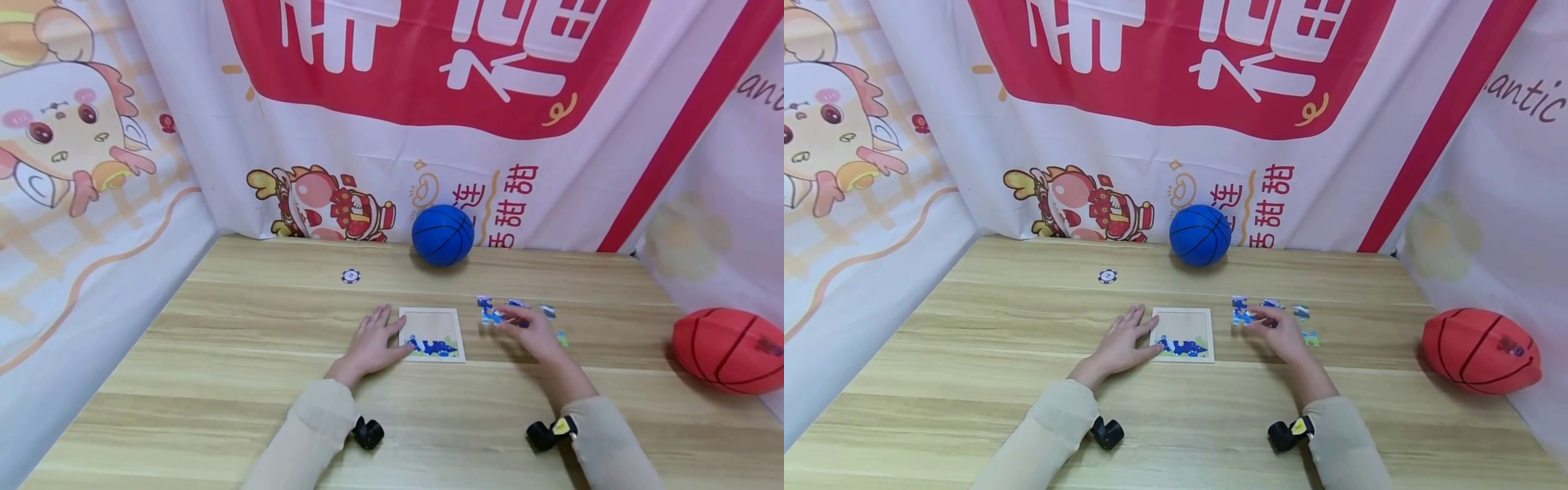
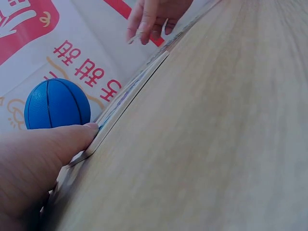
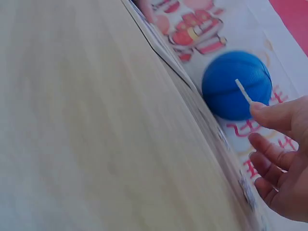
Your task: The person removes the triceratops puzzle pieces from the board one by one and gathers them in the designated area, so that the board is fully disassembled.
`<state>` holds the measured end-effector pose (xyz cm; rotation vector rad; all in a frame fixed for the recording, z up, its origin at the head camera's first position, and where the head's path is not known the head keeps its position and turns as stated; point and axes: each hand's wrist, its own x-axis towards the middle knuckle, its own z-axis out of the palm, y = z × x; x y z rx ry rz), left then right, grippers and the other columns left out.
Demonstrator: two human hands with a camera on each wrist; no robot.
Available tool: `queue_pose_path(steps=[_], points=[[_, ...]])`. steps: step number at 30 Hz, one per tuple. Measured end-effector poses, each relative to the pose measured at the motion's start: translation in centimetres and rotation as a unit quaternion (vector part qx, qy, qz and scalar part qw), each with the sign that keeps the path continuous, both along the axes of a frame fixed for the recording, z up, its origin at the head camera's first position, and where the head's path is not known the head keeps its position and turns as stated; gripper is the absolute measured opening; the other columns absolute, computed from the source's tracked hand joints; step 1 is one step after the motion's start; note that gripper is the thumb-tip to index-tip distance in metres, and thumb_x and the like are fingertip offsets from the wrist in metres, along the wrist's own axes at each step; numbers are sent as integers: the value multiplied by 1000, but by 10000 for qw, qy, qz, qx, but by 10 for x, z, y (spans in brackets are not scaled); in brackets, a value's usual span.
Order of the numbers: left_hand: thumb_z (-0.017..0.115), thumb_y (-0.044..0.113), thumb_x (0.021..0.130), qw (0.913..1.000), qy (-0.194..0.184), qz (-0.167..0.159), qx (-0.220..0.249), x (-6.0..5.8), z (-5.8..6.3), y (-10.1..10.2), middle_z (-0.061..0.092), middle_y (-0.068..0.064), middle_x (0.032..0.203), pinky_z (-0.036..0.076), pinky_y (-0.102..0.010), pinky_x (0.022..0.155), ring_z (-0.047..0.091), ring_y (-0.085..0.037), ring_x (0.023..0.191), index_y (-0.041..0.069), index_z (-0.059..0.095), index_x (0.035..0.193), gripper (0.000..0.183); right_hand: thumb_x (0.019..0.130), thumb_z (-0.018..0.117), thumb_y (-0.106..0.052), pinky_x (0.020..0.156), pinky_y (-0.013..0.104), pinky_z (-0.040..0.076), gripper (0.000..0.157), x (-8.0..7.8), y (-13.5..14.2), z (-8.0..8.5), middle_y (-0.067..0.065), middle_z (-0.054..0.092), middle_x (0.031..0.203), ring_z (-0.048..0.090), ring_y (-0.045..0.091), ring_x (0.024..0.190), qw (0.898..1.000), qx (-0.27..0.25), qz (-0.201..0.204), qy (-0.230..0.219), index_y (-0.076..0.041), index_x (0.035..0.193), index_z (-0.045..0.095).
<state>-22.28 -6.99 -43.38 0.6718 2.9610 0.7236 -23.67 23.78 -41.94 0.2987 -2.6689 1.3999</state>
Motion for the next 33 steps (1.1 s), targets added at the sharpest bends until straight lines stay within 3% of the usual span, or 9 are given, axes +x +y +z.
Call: queue_pose_path(steps=[7,17,26,33], points=[[49,49,82,10000,6,-16,58,-1,-1,0,14,-19,139,5,-43,101,7,-31,127,12,36,132,64,78,64,-11,73,36,42,33,-3,11,-9,13,58,93,51,25,86,9992,325,-6,-212,-1,109,59],[49,48,82,10000,-11,-10,71,0,-1,0,13,-19,139,5,-43,101,7,-30,127,11,36,132,63,72,68,-3,73,40,39,26,-9,6,-21,15,60,93,51,27,83,9944,833,133,632,0,97,64],[47,49,82,10000,-28,-8,36,-1,-2,0,13,-18,140,4,-43,101,6,-29,128,13,35,132,63,77,63,-12,78,46,36,30,-9,3,-17,15,55,101,46,30,92,9920,1266,17,-9,-5,106,61],[45,50,83,10000,8,-9,14,-2,-3,0,13,-18,140,4,-42,101,6,-29,128,14,32,134,63,77,64,-11,73,43,41,39,-6,1,-6,15,58,96,50,29,87,9896,1386,353,154,-1,113,56]])
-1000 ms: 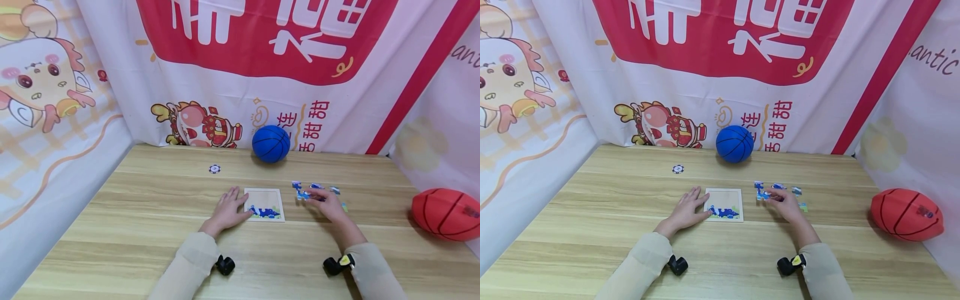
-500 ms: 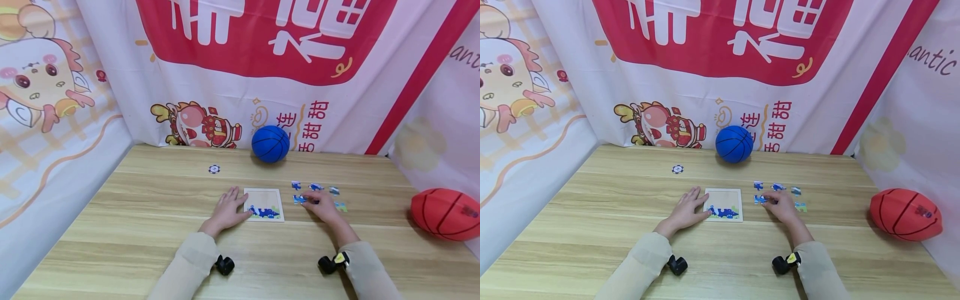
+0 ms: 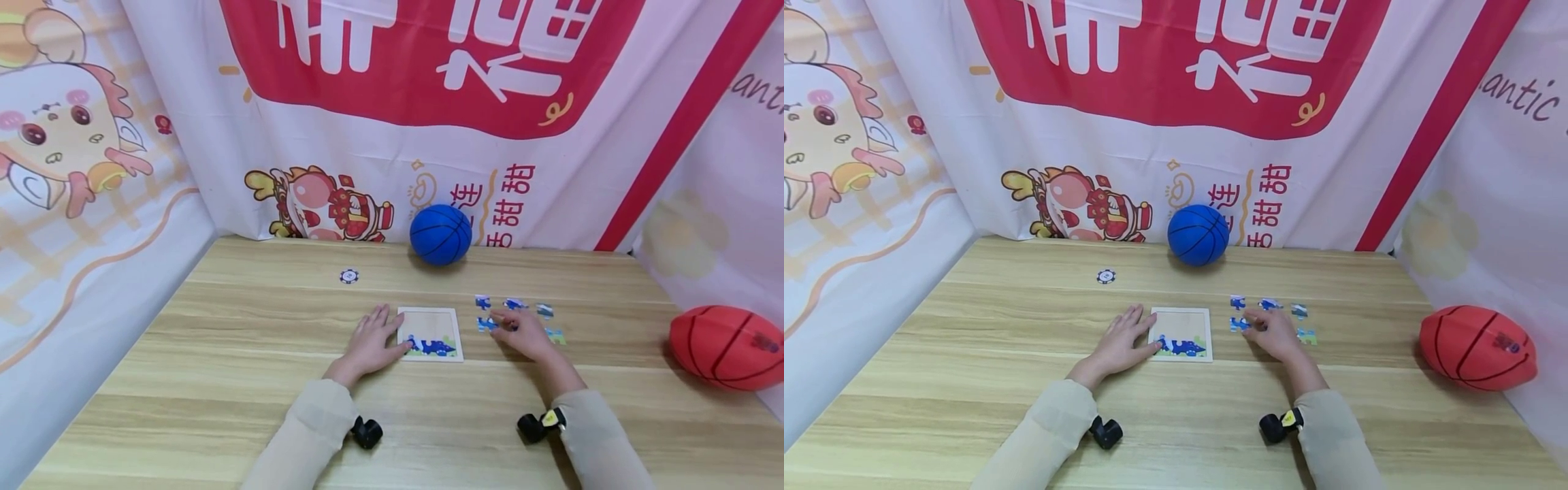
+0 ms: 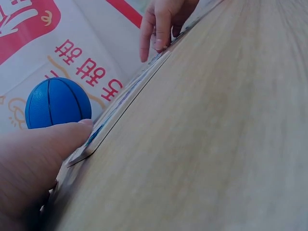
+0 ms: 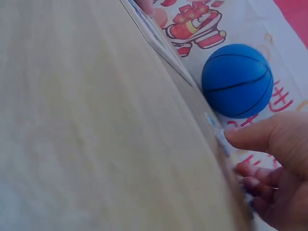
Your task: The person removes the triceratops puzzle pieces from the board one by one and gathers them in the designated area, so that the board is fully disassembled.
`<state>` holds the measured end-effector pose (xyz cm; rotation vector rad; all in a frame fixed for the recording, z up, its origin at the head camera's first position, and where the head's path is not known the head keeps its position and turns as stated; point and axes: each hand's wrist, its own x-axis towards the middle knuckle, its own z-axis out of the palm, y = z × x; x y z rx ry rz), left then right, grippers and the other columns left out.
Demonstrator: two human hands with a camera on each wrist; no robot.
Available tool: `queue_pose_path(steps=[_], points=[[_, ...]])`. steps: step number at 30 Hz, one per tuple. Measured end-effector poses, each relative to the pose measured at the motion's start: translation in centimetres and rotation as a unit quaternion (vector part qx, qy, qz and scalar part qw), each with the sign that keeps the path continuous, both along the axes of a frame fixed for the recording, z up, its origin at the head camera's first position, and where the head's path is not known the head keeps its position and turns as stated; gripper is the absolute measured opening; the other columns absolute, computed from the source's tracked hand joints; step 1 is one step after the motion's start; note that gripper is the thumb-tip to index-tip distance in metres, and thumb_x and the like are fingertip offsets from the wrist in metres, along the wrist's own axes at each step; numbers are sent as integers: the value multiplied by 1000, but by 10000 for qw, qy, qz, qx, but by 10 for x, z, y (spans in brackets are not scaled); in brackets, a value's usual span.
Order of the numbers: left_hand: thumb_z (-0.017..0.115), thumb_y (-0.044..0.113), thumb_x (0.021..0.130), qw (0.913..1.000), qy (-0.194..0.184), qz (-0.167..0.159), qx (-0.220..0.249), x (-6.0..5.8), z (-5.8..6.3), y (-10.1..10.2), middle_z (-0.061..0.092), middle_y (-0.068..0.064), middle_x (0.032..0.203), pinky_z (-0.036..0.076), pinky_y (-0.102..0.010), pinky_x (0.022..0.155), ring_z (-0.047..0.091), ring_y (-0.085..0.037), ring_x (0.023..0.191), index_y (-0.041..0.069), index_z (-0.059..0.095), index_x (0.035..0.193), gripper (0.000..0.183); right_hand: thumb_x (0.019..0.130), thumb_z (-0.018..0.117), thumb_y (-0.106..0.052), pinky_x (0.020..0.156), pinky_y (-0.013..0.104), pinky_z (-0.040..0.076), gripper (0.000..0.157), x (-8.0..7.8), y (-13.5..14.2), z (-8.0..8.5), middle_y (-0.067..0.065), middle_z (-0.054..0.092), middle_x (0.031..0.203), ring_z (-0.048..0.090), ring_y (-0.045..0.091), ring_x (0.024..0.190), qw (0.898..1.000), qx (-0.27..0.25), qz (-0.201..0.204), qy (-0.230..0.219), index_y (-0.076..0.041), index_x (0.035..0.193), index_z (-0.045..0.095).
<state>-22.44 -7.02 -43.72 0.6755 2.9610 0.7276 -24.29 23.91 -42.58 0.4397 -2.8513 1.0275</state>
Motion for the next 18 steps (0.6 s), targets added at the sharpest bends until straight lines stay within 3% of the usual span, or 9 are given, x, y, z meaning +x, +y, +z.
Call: queue_pose_path(steps=[4,7,13,18], points=[[43,51,84,9999,-36,-36,104,1,2,1,12,-18,140,4,-44,101,5,-29,128,20,32,134,61,78,63,-12,72,42,44,44,9,-14,14,16,57,94,52,29,86,9999,-43,71,-67,1,118,50],[44,50,84,9995,25,-257,163,5,5,6,12,-19,140,5,-45,100,4,-31,127,23,34,133,57,79,61,-12,75,42,43,42,16,-30,17,15,56,96,52,27,87,9992,-297,176,-189,0,117,50],[48,47,83,9964,51,-845,76,14,6,19,13,-18,140,6,-48,99,4,-33,127,28,43,128,49,76,66,-15,74,34,43,39,28,-55,5,5,55,92,50,19,84,9932,-786,563,-656,-2,112,56],[48,42,85,9966,-5,-821,-48,19,5,22,16,-16,140,5,-48,100,4,-32,127,30,48,123,40,72,70,-17,69,30,41,36,32,-62,-5,4,51,92,46,16,81,9951,-573,735,-333,-4,105,61]])
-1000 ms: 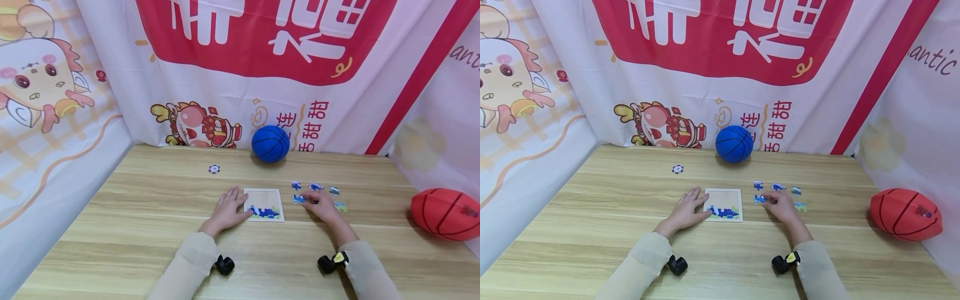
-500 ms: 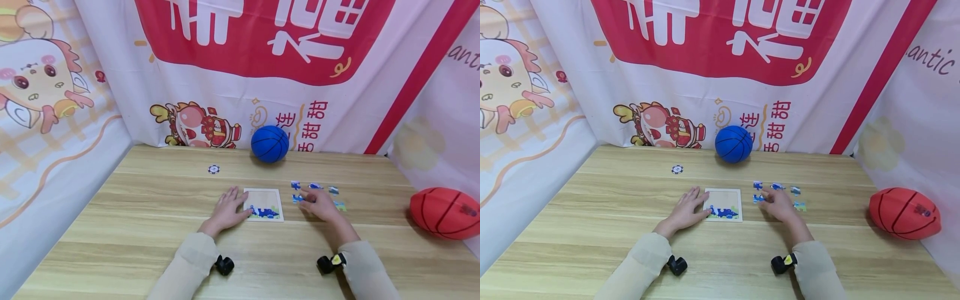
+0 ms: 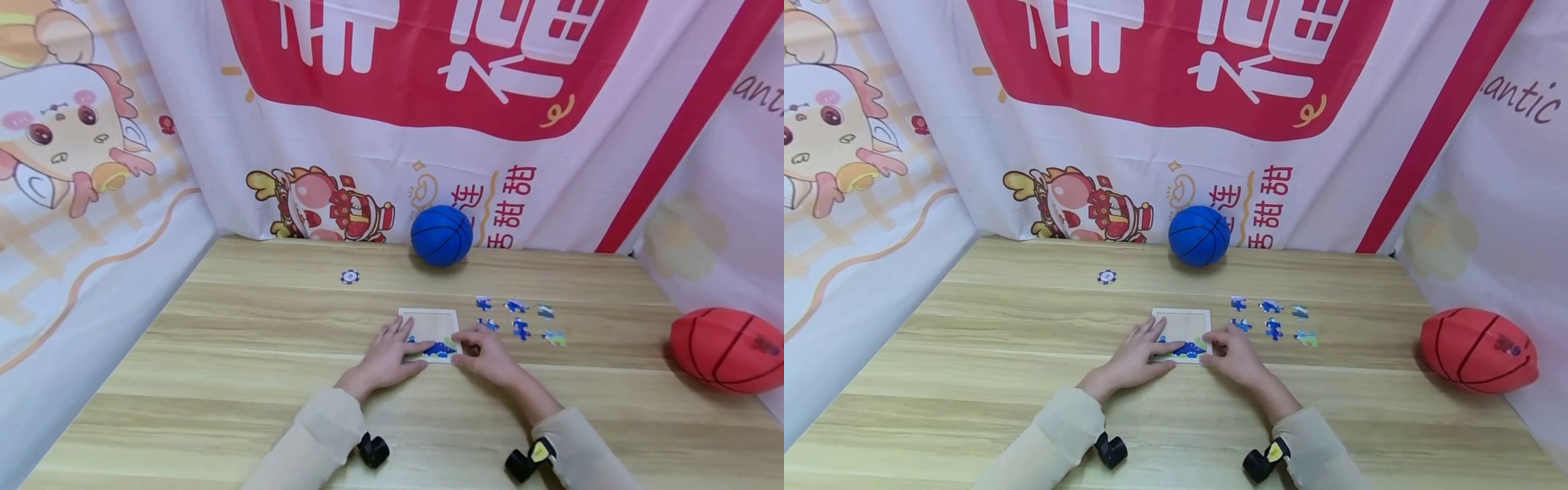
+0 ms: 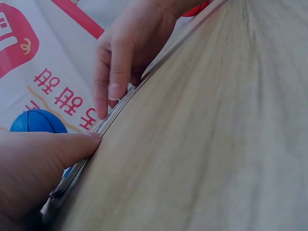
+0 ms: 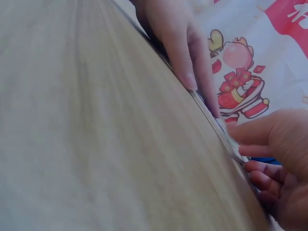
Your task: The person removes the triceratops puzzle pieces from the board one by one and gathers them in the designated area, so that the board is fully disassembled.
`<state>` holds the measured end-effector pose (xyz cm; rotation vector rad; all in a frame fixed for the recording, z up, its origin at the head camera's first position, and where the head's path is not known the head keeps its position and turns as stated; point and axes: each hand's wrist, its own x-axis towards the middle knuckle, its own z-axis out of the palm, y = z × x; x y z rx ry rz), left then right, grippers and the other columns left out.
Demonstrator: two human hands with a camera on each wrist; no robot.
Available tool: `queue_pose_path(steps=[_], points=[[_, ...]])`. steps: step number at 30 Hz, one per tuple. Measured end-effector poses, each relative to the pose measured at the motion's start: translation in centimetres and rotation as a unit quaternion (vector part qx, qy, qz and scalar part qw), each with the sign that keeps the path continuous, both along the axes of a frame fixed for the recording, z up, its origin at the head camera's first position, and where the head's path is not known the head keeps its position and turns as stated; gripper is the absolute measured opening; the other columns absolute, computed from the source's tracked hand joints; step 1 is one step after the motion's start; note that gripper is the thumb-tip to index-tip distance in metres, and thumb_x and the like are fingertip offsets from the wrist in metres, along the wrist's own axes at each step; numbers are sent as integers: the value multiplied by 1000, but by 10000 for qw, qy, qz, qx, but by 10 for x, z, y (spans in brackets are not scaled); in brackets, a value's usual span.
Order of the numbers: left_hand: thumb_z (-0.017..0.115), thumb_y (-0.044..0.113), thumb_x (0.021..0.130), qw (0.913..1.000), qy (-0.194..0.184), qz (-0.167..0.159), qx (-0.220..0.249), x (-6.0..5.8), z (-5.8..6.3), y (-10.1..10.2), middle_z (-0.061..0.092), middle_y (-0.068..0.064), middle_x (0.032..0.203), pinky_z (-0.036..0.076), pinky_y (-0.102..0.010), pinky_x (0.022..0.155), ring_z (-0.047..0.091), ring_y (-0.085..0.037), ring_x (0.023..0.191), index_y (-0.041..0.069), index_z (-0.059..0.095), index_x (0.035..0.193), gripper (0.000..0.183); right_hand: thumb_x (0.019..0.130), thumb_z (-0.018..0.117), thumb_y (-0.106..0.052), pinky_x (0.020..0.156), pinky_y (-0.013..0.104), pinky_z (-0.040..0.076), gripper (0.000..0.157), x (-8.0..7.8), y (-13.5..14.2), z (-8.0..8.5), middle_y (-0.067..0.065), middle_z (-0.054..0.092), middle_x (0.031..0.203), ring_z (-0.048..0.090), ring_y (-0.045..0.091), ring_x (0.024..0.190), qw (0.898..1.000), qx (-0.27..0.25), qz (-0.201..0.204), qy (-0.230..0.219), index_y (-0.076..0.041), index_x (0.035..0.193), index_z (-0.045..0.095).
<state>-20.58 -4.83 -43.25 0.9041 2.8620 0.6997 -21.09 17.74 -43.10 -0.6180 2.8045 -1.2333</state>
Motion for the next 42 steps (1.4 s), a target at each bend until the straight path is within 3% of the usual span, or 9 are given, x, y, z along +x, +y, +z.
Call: queue_pose_path(steps=[5,11,20,27,38,42], points=[[46,41,86,10000,-32,58,13,0,-1,0,16,-16,140,6,-47,100,5,-31,127,30,49,122,38,72,70,-18,69,31,40,36,3,-1,-2,3,48,94,44,17,82,9992,249,86,287,-7,105,62],[46,42,86,10000,-34,84,31,0,-2,1,16,-16,140,5,-47,100,5,-31,127,30,50,122,38,71,71,-16,73,33,40,33,6,-6,-3,2,47,94,43,17,86,9967,627,-81,506,-8,102,63],[47,41,85,9999,-75,124,46,0,-1,2,15,-16,140,5,-46,100,4,-31,127,30,50,121,38,70,71,-9,71,31,39,33,8,-10,-7,1,47,93,42,16,85,9963,461,-215,695,-7,101,61],[47,43,85,9999,-97,87,92,-1,-1,0,15,-16,140,5,-47,100,4,-31,127,30,50,122,39,70,71,-7,63,29,41,33,8,-13,-7,0,49,80,44,15,73,9983,-205,-546,-5,-9,100,59],[46,40,86,9997,-205,52,125,0,1,-1,14,-15,140,3,-46,100,2,-30,128,29,49,122,38,73,67,-6,62,28,43,31,7,-14,-4,1,52,79,47,15,70,9966,-336,-675,-345,-6,103,59],[46,41,86,9997,-199,35,98,0,1,0,14,-15,140,3,-46,100,2,-30,128,30,49,123,38,75,66,-11,67,29,43,33,7,-7,1,1,53,83,48,16,76,9925,-447,-808,-804,-10,107,58]])
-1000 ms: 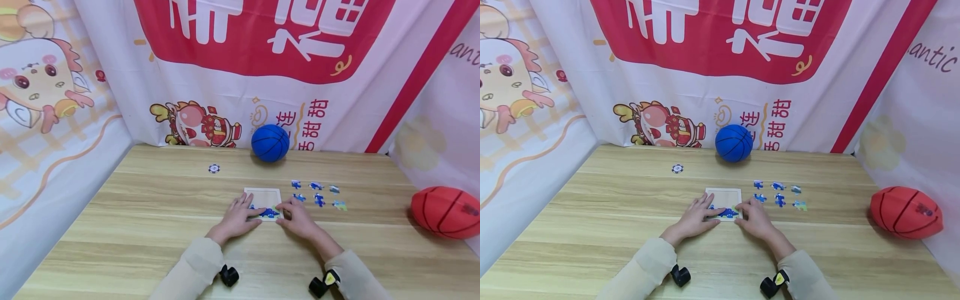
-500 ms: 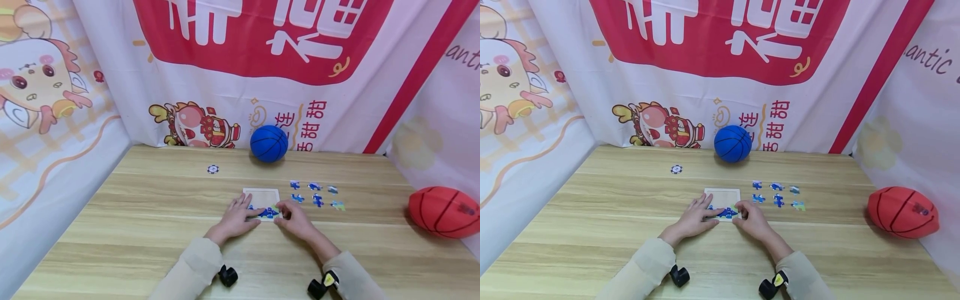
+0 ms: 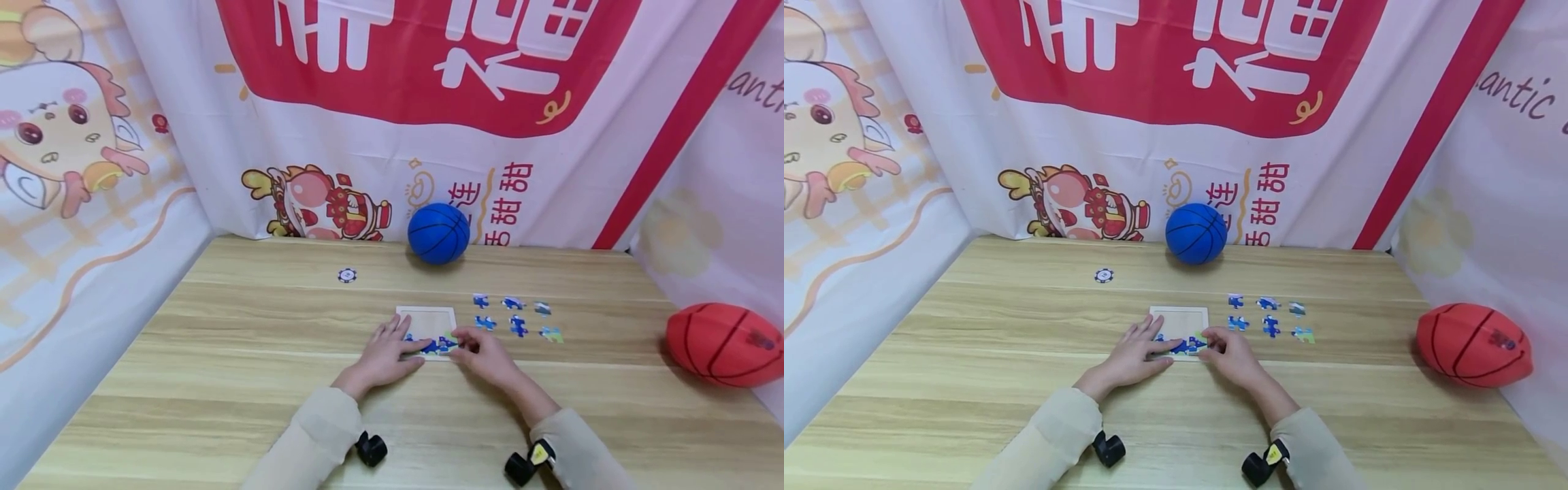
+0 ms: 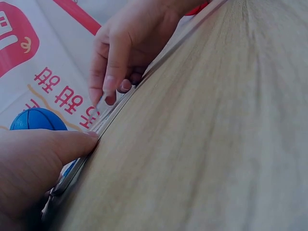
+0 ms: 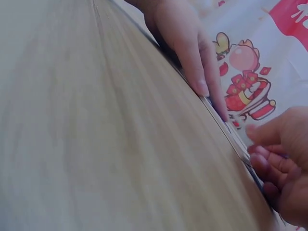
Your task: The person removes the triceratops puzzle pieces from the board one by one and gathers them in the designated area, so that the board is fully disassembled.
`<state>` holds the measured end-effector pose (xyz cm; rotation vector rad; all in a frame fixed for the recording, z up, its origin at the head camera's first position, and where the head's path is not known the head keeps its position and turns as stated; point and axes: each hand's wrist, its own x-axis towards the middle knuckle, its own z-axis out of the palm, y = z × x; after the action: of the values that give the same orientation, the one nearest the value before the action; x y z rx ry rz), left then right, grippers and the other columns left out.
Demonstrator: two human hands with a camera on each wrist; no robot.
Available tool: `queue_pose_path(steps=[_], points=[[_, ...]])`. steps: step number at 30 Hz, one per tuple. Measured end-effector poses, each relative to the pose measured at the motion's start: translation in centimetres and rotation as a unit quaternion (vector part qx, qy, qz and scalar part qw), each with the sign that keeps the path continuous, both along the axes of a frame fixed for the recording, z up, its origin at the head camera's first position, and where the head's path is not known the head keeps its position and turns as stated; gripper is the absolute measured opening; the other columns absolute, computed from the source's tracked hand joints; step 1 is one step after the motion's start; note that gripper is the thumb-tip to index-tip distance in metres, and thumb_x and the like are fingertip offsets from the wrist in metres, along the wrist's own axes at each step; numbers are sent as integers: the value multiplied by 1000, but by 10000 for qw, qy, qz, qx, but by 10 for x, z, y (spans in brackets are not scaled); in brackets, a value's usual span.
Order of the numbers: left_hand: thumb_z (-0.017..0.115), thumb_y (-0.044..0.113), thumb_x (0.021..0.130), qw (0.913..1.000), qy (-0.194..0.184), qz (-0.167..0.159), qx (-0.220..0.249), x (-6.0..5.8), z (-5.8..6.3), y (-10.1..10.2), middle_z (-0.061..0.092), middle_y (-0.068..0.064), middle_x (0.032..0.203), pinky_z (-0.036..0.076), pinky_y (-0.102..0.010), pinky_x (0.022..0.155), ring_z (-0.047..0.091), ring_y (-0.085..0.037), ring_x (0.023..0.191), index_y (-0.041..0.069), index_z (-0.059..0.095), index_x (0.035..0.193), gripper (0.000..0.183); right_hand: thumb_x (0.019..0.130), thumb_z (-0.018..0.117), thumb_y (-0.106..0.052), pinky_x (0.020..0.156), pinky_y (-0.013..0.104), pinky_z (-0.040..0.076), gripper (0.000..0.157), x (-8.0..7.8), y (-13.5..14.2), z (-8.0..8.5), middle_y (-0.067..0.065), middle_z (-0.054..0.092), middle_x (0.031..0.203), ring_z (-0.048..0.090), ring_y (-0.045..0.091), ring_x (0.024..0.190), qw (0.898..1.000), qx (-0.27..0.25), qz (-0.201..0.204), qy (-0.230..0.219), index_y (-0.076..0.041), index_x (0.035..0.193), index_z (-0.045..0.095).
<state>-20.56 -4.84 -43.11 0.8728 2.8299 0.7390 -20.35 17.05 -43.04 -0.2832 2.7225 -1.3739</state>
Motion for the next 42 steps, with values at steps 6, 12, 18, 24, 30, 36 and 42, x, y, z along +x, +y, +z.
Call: queue_pose_path(steps=[6,12,18,24,30,36,42], points=[[46,41,87,10000,4,-41,30,-1,-2,1,14,-15,141,3,-46,100,3,-30,128,30,49,122,37,78,62,-11,71,31,43,33,3,26,7,5,53,88,48,20,81,9987,-435,35,-265,-10,111,56],[45,41,87,10000,-42,-6,10,-2,-3,0,13,-13,141,2,-44,101,1,-28,128,31,48,123,37,80,59,-8,70,31,44,32,12,65,13,10,51,91,47,23,83,9973,-700,-154,-130,-8,112,55],[46,41,86,10000,-50,16,3,-2,-3,0,13,-13,141,2,-45,100,1,-28,128,32,48,123,38,83,58,-21,70,27,43,36,22,103,17,10,51,95,46,22,85,9987,-323,-374,141,-7,116,54],[46,41,86,10000,-8,2,39,-2,-4,-1,14,-14,141,3,-46,100,2,-29,128,31,49,122,37,81,60,-24,69,22,42,40,33,135,12,12,54,97,49,15,83,9970,-106,-630,431,-2,114,54],[45,41,87,10000,-71,32,32,-2,-3,0,13,-13,141,1,-44,101,1,-27,128,32,48,123,37,80,62,-19,67,18,41,40,40,156,11,16,56,99,50,6,80,9956,87,-783,516,4,112,53],[46,40,87,10000,-47,13,44,-2,-3,0,13,-13,141,2,-45,100,1,-28,128,31,49,123,37,77,64,-11,63,19,41,33,41,168,2,11,61,89,51,5,73,9918,384,-634,1038,6,105,57],[46,41,87,10000,-41,33,-4,-2,-3,1,13,-13,141,3,-45,101,2,-28,128,31,49,123,38,77,66,-14,63,21,40,35,40,172,-3,12,59,93,50,8,75,9907,645,-649,1009,4,106,58]])
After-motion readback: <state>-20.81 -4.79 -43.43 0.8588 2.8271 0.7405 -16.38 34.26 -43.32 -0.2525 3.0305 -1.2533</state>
